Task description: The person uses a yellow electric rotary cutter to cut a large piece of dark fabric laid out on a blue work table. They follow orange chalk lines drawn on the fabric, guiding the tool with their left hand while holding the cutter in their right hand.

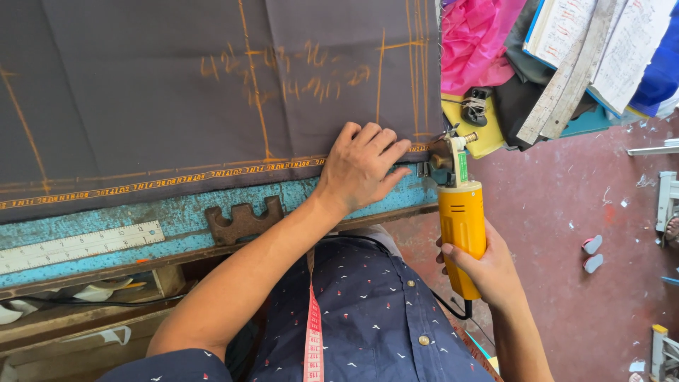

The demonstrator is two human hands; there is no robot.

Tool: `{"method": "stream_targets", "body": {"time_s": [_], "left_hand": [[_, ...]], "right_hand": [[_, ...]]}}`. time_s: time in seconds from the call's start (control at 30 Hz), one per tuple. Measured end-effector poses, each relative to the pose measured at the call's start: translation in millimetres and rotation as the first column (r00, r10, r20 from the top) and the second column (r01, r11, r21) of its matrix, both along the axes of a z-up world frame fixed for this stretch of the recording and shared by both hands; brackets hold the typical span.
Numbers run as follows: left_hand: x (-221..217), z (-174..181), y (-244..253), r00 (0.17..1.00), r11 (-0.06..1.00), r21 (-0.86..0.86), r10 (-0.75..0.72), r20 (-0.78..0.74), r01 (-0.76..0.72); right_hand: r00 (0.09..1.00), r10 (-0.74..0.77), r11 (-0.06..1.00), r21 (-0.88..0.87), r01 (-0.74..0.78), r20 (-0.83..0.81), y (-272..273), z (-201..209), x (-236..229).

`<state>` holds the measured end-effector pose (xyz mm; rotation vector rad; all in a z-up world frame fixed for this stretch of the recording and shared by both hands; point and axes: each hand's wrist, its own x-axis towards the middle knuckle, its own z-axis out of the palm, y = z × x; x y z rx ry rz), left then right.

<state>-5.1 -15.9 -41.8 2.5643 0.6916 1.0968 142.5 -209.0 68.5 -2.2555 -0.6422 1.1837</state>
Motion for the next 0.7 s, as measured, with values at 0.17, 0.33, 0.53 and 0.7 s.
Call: {"method": "stream_targets", "body": {"time_s": [0.17, 0.33, 0.53, 0.7], "left_hand": [[9, -7, 30, 1.000, 1.000, -0.021, 0.000, 0.021, 0.000], [3, 11, 57, 0.966, 0.988, 0.072, 0.147, -0.214, -0.134], [-1, 13, 57, 0.958, 0.984, 0.113, 0.161, -0.239, -0.138], [-2, 15, 56, 0.956, 0.984, 0.113, 0.165, -0.243, -0.141]], "right_hand": [[1.000, 0.012, 1.000, -0.009, -0.012, 0.006, 5, 3, -1], [0.996, -0.042, 0.988, -0.152, 0.030, -0.076, 16, 7, 8], [0.994, -0.064, 0.992, -0.117, 0.054, -0.086, 21, 3, 11], [0.996, -0.052, 0.995, -0.093, 0.045, -0.076, 26, 2, 10]]}}
